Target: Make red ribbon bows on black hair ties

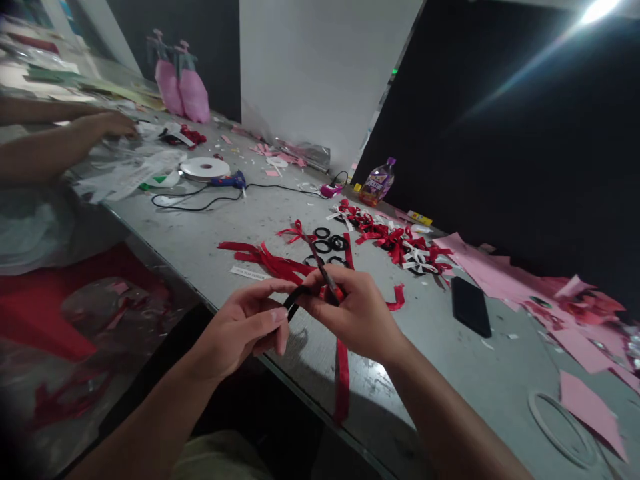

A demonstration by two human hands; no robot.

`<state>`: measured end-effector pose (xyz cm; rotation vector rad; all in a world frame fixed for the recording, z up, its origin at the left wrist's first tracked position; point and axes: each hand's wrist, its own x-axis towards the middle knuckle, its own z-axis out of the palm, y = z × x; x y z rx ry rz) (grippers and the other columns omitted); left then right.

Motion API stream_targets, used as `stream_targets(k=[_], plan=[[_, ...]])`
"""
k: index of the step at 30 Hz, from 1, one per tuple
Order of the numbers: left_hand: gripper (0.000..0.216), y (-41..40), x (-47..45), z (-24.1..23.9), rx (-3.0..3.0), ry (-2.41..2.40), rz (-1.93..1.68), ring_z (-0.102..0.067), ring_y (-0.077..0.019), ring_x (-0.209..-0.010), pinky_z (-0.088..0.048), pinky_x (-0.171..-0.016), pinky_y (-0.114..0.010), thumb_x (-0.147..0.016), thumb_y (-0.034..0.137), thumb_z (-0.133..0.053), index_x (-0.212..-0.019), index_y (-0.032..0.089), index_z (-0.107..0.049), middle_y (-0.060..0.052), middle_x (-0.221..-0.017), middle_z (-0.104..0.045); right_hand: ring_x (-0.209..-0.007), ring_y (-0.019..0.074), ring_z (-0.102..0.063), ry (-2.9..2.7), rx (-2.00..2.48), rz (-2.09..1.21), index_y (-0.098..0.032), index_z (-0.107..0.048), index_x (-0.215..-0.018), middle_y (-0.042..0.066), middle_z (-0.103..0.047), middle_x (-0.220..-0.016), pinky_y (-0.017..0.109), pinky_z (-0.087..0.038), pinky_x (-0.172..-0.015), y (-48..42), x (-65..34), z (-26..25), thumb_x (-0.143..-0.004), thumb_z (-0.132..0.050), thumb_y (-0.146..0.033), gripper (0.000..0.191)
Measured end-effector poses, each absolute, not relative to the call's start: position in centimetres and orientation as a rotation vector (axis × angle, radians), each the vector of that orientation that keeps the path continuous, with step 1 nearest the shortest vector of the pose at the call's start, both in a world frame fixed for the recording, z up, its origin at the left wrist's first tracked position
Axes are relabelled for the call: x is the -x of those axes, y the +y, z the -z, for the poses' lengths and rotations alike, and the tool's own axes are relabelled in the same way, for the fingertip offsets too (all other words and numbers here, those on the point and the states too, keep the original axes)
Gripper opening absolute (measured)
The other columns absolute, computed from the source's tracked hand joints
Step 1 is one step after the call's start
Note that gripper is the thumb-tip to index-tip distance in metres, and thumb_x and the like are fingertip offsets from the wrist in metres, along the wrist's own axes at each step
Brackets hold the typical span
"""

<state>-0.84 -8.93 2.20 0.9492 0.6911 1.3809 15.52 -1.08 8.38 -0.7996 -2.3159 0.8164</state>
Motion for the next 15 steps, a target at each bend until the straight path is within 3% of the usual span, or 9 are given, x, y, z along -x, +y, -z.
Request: stream_targets(k=[3, 5, 7, 11, 13, 15], plan=[[0.025, -8.4, 1.5, -2.4, -1.015, 0.86, -1.397, -0.046, -0.0082, -0.046, -0.033, -0.044, -0.02, -0.085, 0.032, -0.066, -0.106, 0.018, -0.068, -0.001, -0.061, -0.066, -0.055, 0.0083, -0.04, -2.365, 0.888, -0.828, -0.017, -0.062, -0.076, -0.006, -0.047, -0.059, 0.022, -0.032, -0.049, -0.7, -15.3, -8.6, -0.082, -0.066, -0.023, 0.009], [0.017, -7.9, 2.2, -2.8, -1.132, 0.994, -1.376, -0.053, -0.0103, -0.055, -0.04, -0.053, -0.022, -0.085, 0.032, -0.066, -0.088, 0.016, -0.071, -0.002, -0.065, -0.066, -0.055, 0.0084, -0.039, -2.362, 0.949, -0.851, -0.017, -0.063, -0.076, -0.006, -0.046, -0.059, 0.022, -0.031, -0.049, -0.2, -15.3, -8.9, -0.082, -0.062, -0.022, 0.008], [0.024, -7.3, 2.9, -3.2, -1.266, 1.022, -1.283, -0.057, -0.0127, -0.063, -0.044, -0.06, -0.024, -0.087, 0.034, -0.064, -0.073, 0.016, -0.069, -0.004, -0.066, -0.065, -0.055, 0.0088, -0.039, -2.325, 1.017, -0.863, -0.017, -0.062, -0.075, -0.006, -0.047, -0.059, 0.022, -0.031, -0.049, 0.5, -15.8, -9.3, -0.079, -0.059, -0.019, 0.006], [0.031, -6.0, 3.9, -3.0, -1.274, 0.88, -1.083, -0.044, -0.0087, -0.048, -0.031, -0.043, -0.021, -0.089, 0.041, -0.061, -0.073, 0.016, -0.068, -0.004, -0.061, -0.061, -0.05, 0.0084, -0.036, -2.19, 1.228, -0.69, -0.018, -0.055, -0.065, -0.007, -0.04, -0.052, 0.022, -0.027, -0.047, 1.2, -18.1, -8.9, -0.074, -0.057, -0.015, 0.009], [0.034, -5.4, 3.6, -2.3, -1.199, 0.829, -1.024, -0.034, -0.0058, -0.042, -0.021, -0.038, -0.02, -0.088, 0.044, -0.062, -0.071, 0.015, -0.065, -0.003, -0.059, -0.06, -0.049, 0.0086, -0.037, -2.156, 1.309, -0.668, -0.018, -0.054, -0.066, -0.007, -0.042, -0.052, 0.022, -0.028, -0.047, 0.8, -19.2, -8.1, -0.077, -0.058, -0.018, 0.012], [0.035, -5.0, 3.0, -1.5, -1.124, 0.805, -0.984, -0.033, -0.005, -0.04, -0.021, -0.038, -0.019, -0.087, 0.046, -0.063, -0.07, 0.015, -0.062, -0.002, -0.059, -0.059, -0.05, 0.0097, -0.04, -2.209, 1.336, -0.659, -0.018, -0.055, -0.069, -0.006, -0.047, -0.055, 0.023, -0.031, -0.049, -0.2, -20.2, -7.1, -0.083, -0.059, -0.025, 0.016]])
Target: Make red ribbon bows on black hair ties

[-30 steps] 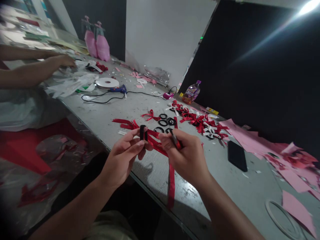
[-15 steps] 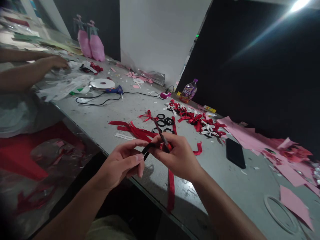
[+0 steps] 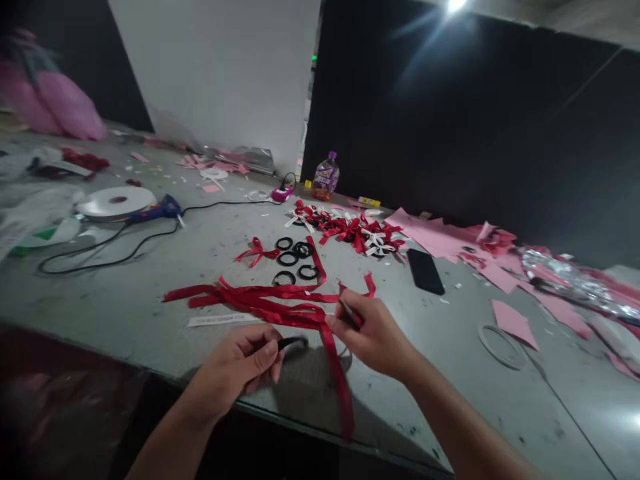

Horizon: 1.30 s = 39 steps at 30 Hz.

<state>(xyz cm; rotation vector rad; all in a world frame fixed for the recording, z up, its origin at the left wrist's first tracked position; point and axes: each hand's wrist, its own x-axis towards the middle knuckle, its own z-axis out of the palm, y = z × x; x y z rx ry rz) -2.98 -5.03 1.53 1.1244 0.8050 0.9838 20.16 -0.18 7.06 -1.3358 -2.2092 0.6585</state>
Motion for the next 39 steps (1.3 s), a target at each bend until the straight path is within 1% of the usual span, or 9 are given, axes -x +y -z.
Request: stream_targets(k=[3, 5, 10, 15, 18, 22, 26, 33, 39], plan=[[0.035, -4.8, 2.2, -0.6, -1.103, 0.859, -0.98, -0.035, -0.0053, -0.042, -0.024, -0.04, -0.02, -0.087, 0.048, -0.062, -0.075, 0.014, -0.062, -0.003, -0.065, -0.062, -0.058, 0.0124, -0.049, -2.402, 1.427, -0.399, -0.02, -0.061, -0.089, -0.001, -0.061, -0.07, 0.025, -0.036, -0.056, -1.4, -21.8, -5.4, -0.085, -0.061, -0.026, 0.008], [0.033, -4.9, 2.2, -0.3, -1.096, 0.88, -0.998, -0.037, -0.0056, -0.045, -0.026, -0.042, -0.02, -0.088, 0.047, -0.061, -0.083, 0.014, -0.064, -0.004, -0.072, -0.065, -0.063, 0.0155, -0.057, -2.373, 1.647, -0.198, -0.022, -0.058, -0.107, 0.002, -0.066, -0.081, 0.027, -0.039, -0.059, -1.4, -23.9, -4.4, -0.086, -0.061, -0.03, 0.022], [0.034, -5.8, 3.5, 0.1, -1.018, 0.845, -1.084, -0.045, -0.0074, -0.052, -0.033, -0.049, -0.021, -0.086, 0.048, -0.064, -0.081, 0.014, -0.062, -0.002, -0.072, -0.061, -0.083, 0.0263, -0.064, -1.92, 2.132, 0.218, -0.015, -0.055, -0.109, 0.014, -0.066, -0.095, 0.036, -0.045, -0.07, -0.2, -31.7, -2.3, -0.087, -0.055, -0.032, 0.028], [0.038, -7.3, 5.1, 0.3, -1.075, 0.944, -1.093, -0.047, -0.0102, -0.059, -0.039, -0.054, -0.022, -0.084, 0.052, -0.066, -0.093, 0.015, -0.065, -0.002, -0.074, -0.06, -0.084, 0.028, -0.063, -1.833, 2.168, 0.284, -0.015, -0.06, -0.094, 0.016, -0.067, -0.091, 0.035, -0.044, -0.072, 0.3, -34.9, -0.6, -0.08, -0.06, -0.024, 0.016], [0.04, -8.0, 6.2, 0.1, -1.235, 1.013, -0.994, -0.05, -0.0116, -0.061, -0.042, -0.057, -0.024, -0.085, 0.054, -0.062, -0.087, 0.015, -0.067, -0.003, -0.074, -0.062, -0.087, 0.0283, -0.061, -1.849, 2.084, 0.327, -0.018, -0.061, -0.083, 0.014, -0.067, -0.091, 0.037, -0.041, -0.076, 0.7, -33.1, -0.3, -0.083, -0.057, -0.024, 0.008], [0.036, -7.1, 7.1, -1.1, -1.407, 1.091, -0.918, -0.054, -0.0136, -0.064, -0.046, -0.061, -0.025, -0.089, 0.051, -0.058, -0.087, 0.017, -0.07, -0.005, -0.081, -0.067, -0.097, 0.0277, -0.058, -1.922, 1.867, 0.377, -0.019, -0.062, -0.084, 0.013, -0.067, -0.102, 0.038, -0.035, -0.085, 2.0, -28.2, -1.0, -0.091, -0.052, -0.027, 0.014], [0.026, -2.6, 6.4, -3.0, -1.779, 1.055, -0.926, -0.062, -0.0182, -0.082, -0.049, -0.074, -0.03, -0.09, 0.041, -0.058, -0.094, 0.02, -0.072, -0.006, -0.099, -0.07, -0.078, 0.0214, -0.059, -2.023, 1.661, 0.341, -0.021, -0.056, -0.073, 0.007, -0.067, -0.078, 0.035, -0.034, -0.082, 4.8, -22.9, -1.9, -0.1, -0.039, -0.034, 0.035], [0.023, 8.4, 2.3, -4.6, -2.018, 0.922, -0.831, -0.065, -0.0169, -0.074, -0.05, -0.07, -0.029, -0.092, 0.03, -0.055, -0.1, 0.02, -0.073, -0.003, -0.08, -0.074, -0.077, 0.0188, -0.063, -2.111, 1.376, 0.261, -0.018, -0.059, -0.1, 0.005, -0.072, -0.086, 0.035, -0.033, -0.083, 6.9, -20.4, -0.1, -0.095, -0.036, -0.013, 0.024], [0.019, 11.2, 1.6, -0.6, -2.093, 0.88, -1.105, -0.069, -0.019, -0.088, -0.055, -0.077, -0.032, -0.092, 0.027, -0.055, -0.099, 0.018, -0.071, -0.008, -0.098, -0.074, -0.074, 0.0185, -0.062, -2.099, 1.323, 0.187, -0.016, -0.057, -0.106, 0.005, -0.073, -0.087, 0.034, -0.032, -0.078, 6.6, -21.9, 0.7, -0.099, -0.038, -0.014, 0.021]])
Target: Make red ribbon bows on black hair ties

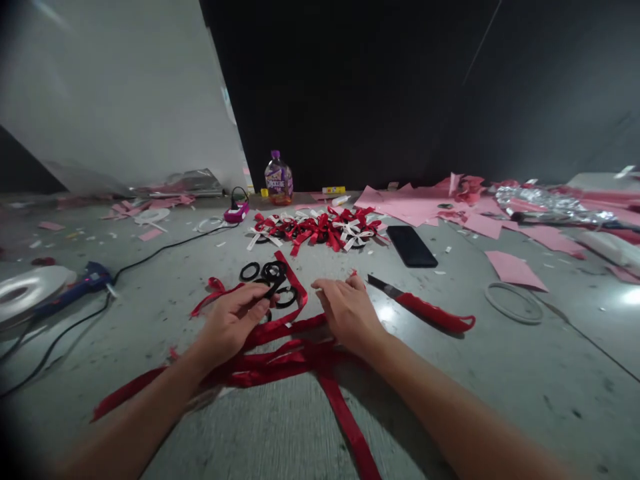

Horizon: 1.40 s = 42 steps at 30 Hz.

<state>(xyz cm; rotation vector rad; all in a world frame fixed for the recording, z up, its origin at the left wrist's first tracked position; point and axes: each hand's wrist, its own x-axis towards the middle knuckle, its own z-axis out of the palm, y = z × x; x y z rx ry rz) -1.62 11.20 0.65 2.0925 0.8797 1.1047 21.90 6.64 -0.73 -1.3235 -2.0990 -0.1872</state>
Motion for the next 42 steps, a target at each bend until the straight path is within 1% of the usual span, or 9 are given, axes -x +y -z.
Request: stream_targets(k=[9, 12, 15, 18, 26, 31, 34, 38, 42], plan=[[0.018, 11.2, 2.0, 1.1, -2.541, 0.93, -1.205, -0.066, -0.0213, -0.099, -0.055, -0.089, -0.037, -0.093, 0.021, -0.056, -0.103, 0.013, -0.068, -0.011, -0.102, -0.073, -0.067, 0.0171, -0.054, -2.237, 1.318, 0.104, -0.018, -0.057, -0.077, 0.004, -0.064, -0.074, 0.036, -0.029, -0.074, 5.8, -21.2, -0.4, -0.102, -0.036, -0.025, 0.033], [0.019, 11.1, 2.0, 0.8, -2.643, 0.922, -1.14, -0.063, -0.0212, -0.1, -0.053, -0.089, -0.038, -0.093, 0.021, -0.056, -0.105, 0.014, -0.069, -0.009, -0.105, -0.071, -0.083, 0.0202, -0.057, -2.452, 1.187, -0.053, -0.018, -0.062, -0.093, 0.006, -0.066, -0.092, 0.037, -0.032, -0.08, 4.8, -20.5, -1.0, -0.099, -0.045, -0.036, 0.026], [0.019, 11.2, 2.2, 0.9, -2.737, 0.929, -1.035, -0.06, -0.0222, -0.099, -0.051, -0.087, -0.04, -0.093, 0.02, -0.056, -0.105, 0.017, -0.071, -0.008, -0.106, -0.067, -0.093, 0.024, -0.056, -2.61, 1.143, -0.126, -0.02, -0.063, -0.111, 0.008, -0.065, -0.106, 0.042, -0.032, -0.09, 4.2, -19.6, -0.6, -0.09, -0.058, -0.051, 0.038], [0.02, 11.3, 2.3, 1.0, -2.773, 0.976, -0.935, -0.057, -0.0226, -0.096, -0.05, -0.085, -0.041, -0.092, 0.019, -0.057, -0.105, 0.02, -0.072, -0.008, -0.105, -0.063, -0.093, 0.023, -0.056, -2.613, 1.195, -0.149, -0.02, -0.062, -0.116, 0.007, -0.066, -0.104, 0.042, -0.032, -0.091, 4.2, -19.3, 0.2, -0.095, -0.056, -0.041, 0.03], [0.021, 11.1, 2.2, 0.7, -2.665, 1.104, -0.998, -0.055, -0.0224, -0.101, -0.049, -0.089, -0.041, -0.093, 0.022, -0.057, -0.107, 0.021, -0.072, -0.009, -0.112, -0.055, -0.082, 0.0199, -0.057, -2.526, 1.166, -0.121, -0.021, -0.068, -0.093, 0.003, -0.064, -0.084, 0.041, -0.035, -0.086, 4.2, -19.5, 0.3, -0.094, -0.053, -0.023, 0.015], [0.021, 11.4, 2.7, 0.2, -2.592, 1.142, -1.364, -0.057, -0.0199, -0.091, -0.049, -0.081, -0.036, -0.095, 0.023, -0.054, -0.108, 0.017, -0.069, -0.008, -0.097, -0.06, -0.085, 0.0246, -0.06, -2.266, 1.307, -0.143, -0.018, -0.064, -0.106, 0.009, -0.067, -0.091, 0.04, -0.04, -0.079, 4.0, -19.5, -0.2, -0.092, -0.054, -0.04, 0.028], [0.02, 10.2, 2.2, -0.3, -2.832, 0.902, -1.272, -0.055, -0.0201, -0.087, -0.046, -0.076, -0.036, -0.093, 0.02, -0.056, -0.107, 0.019, -0.069, -0.007, -0.096, -0.064, -0.078, 0.0223, -0.062, -2.068, 1.33, -0.247, -0.018, -0.062, -0.11, 0.008, -0.069, -0.089, 0.036, -0.043, -0.071, 4.0, -19.3, -0.1, -0.095, -0.049, -0.046, 0.034], [0.017, 8.3, 1.1, -0.9, -2.981, 0.73, -1.016, -0.055, -0.0203, -0.087, -0.044, -0.075, -0.036, -0.094, 0.025, -0.054, -0.094, 0.019, -0.07, -0.007, -0.1, -0.067, -0.065, 0.0166, -0.059, -1.903, 1.347, -0.353, -0.019, -0.065, -0.088, 0.003, -0.067, -0.075, 0.029, -0.043, -0.06, 4.1, -18.8, 0.1, -0.097, -0.05, -0.04, 0.026], [0.026, 8.1, 1.1, -0.8, -2.777, 0.827, -1.159, -0.056, -0.0213, -0.093, -0.047, -0.081, -0.037, -0.094, 0.035, -0.056, -0.109, 0.018, -0.068, -0.009, -0.101, -0.063, -0.058, 0.0149, -0.056, -1.796, 1.382, -0.365, -0.02, -0.064, -0.08, 0.0, -0.063, -0.066, 0.027, -0.042, -0.057, 4.3, -18.8, 0.0, -0.097, -0.051, -0.037, 0.027]])
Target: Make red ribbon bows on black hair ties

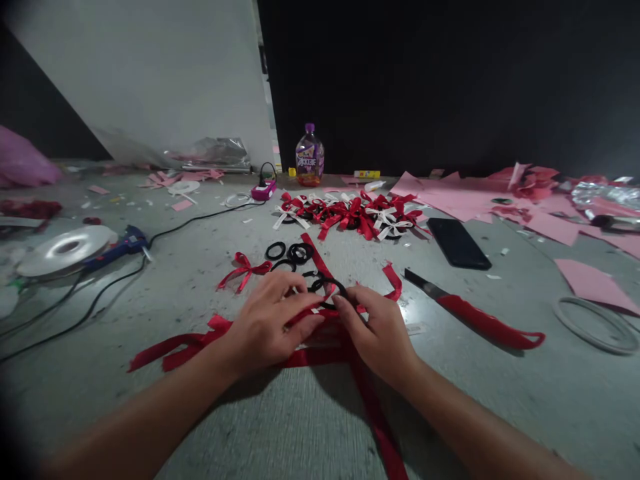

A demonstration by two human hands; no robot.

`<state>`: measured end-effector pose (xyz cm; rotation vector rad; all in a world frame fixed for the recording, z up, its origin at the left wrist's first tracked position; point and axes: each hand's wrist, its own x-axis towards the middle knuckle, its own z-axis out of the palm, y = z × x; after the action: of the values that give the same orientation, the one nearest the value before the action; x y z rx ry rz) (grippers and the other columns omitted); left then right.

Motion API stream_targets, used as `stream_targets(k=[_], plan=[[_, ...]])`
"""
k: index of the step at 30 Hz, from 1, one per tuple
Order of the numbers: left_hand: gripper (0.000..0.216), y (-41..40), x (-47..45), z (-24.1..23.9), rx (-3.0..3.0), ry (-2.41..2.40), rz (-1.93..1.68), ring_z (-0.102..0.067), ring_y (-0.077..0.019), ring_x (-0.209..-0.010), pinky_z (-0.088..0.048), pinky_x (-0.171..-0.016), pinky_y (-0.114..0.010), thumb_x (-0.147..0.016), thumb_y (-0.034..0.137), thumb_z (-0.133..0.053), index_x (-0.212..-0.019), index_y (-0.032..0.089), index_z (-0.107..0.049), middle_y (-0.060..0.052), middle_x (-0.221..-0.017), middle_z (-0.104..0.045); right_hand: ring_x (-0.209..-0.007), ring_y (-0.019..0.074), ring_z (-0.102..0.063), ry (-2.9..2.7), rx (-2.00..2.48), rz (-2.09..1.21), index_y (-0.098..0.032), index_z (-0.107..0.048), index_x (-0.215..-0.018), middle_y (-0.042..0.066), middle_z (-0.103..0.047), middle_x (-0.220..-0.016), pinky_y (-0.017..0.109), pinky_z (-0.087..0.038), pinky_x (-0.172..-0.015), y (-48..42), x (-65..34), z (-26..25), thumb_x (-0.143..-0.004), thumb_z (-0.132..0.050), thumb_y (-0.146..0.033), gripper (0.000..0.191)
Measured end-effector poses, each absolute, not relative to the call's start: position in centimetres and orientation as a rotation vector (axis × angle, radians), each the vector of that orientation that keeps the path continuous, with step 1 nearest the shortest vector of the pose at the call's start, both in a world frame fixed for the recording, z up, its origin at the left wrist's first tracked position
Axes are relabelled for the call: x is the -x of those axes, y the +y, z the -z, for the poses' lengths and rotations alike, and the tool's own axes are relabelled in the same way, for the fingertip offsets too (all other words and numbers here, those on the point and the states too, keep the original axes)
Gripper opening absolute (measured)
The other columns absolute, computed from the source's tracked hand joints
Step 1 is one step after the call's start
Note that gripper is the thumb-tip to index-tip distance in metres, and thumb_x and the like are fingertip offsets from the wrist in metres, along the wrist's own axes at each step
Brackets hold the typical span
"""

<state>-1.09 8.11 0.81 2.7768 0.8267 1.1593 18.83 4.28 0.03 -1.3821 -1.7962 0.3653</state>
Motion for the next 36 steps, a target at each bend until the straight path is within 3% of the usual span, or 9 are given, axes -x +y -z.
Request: stream_targets(k=[4, 6, 9, 12, 17, 25, 31, 36], plan=[[0.041, 8.9, 1.5, -0.4, -2.566, 0.997, -1.289, -0.054, -0.0249, -0.111, -0.045, -0.095, -0.043, -0.094, 0.036, -0.056, -0.128, 0.015, -0.057, -0.014, -0.118, -0.062, -0.064, 0.0163, -0.059, -1.793, 1.375, -0.353, -0.019, -0.064, -0.085, 0.003, -0.066, -0.072, 0.028, -0.043, -0.059, 4.4, -19.0, 0.0, -0.098, -0.049, -0.035, 0.025], [0.045, 9.3, 1.5, -0.2, -2.561, 0.992, -1.216, -0.056, -0.0255, -0.11, -0.043, -0.096, -0.044, -0.093, 0.042, -0.057, -0.13, 0.015, -0.056, -0.013, -0.119, -0.065, -0.068, 0.0175, -0.06, -1.851, 1.318, -0.314, -0.019, -0.064, -0.089, 0.005, -0.067, -0.077, 0.029, -0.045, -0.062, 4.3, -18.9, 0.1, -0.099, -0.047, -0.033, 0.024], [0.03, 9.5, 1.3, 0.0, -2.601, 0.917, -1.049, -0.06, -0.0213, -0.088, -0.044, -0.084, -0.04, -0.095, 0.043, -0.054, -0.104, 0.019, -0.07, -0.005, -0.093, -0.074, -0.073, 0.0188, -0.061, -1.957, 1.234, -0.231, -0.019, -0.064, -0.093, 0.006, -0.068, -0.08, 0.032, -0.046, -0.066, 4.2, -18.7, 0.3, -0.099, -0.045, -0.028, 0.022], [0.027, 9.5, 1.2, 0.1, -2.592, 0.894, -1.024, -0.058, -0.0181, -0.075, -0.04, -0.073, -0.035, -0.096, 0.037, -0.054, -0.087, 0.021, -0.073, -0.002, -0.076, -0.073, -0.074, 0.0199, -0.062, -2.011, 1.209, -0.163, -0.019, -0.064, -0.096, 0.006, -0.069, -0.082, 0.034, -0.046, -0.068, 4.1, -18.6, 0.4, -0.098, -0.046, -0.027, 0.02], [0.026, 9.1, 1.1, 0.2, -2.639, 0.925, -1.07, -0.056, -0.0169, -0.07, -0.035, -0.07, -0.036, -0.094, 0.036, -0.056, -0.081, 0.022, -0.073, -0.001, -0.069, -0.071, -0.066, 0.0198, -0.062, -1.973, 1.287, 0.065, -0.019, -0.064, -0.091, 0.006, -0.07, -0.077, 0.034, -0.046, -0.063, 4.1, -18.6, 0.8, -0.093, -0.058, -0.038, 0.02], [0.022, 8.9, 1.0, 0.1, -2.683, 1.06, -1.156, -0.057, -0.017, -0.066, -0.036, -0.07, -0.038, -0.087, 0.027, -0.058, -0.069, 0.021, -0.069, 0.0, -0.065, -0.07, -0.065, 0.0185, -0.067, -1.987, 1.293, 0.158, -0.018, -0.07, -0.095, 0.005, -0.075, -0.078, 0.032, -0.046, -0.063, 4.1, -18.8, 0.4, -0.094, -0.053, -0.026, 0.019], [0.027, 10.0, 2.0, -0.1, -2.615, 1.396, -1.206, -0.053, -0.017, -0.06, -0.036, -0.068, -0.04, -0.078, 0.021, -0.058, -0.051, 0.021, -0.057, -0.001, -0.055, -0.063, -0.048, 0.0184, -0.055, -1.904, 1.506, 0.322, -0.021, -0.064, -0.065, 0.001, -0.062, -0.052, 0.033, -0.04, -0.055, 4.8, -20.0, 0.5, -0.084, -0.057, -0.027, 0.022], [0.016, 9.2, 1.4, -0.1, -2.565, 1.333, -1.206, -0.059, -0.0183, -0.065, -0.039, -0.071, -0.041, -0.078, 0.022, -0.061, -0.063, 0.02, -0.064, -0.002, -0.065, -0.069, -0.05, 0.0181, -0.055, -1.987, 1.407, 0.345, -0.022, -0.06, -0.064, 0.002, -0.062, -0.055, 0.033, -0.04, -0.058, 4.6, -19.7, 0.5, -0.086, -0.054, -0.024, 0.023]])
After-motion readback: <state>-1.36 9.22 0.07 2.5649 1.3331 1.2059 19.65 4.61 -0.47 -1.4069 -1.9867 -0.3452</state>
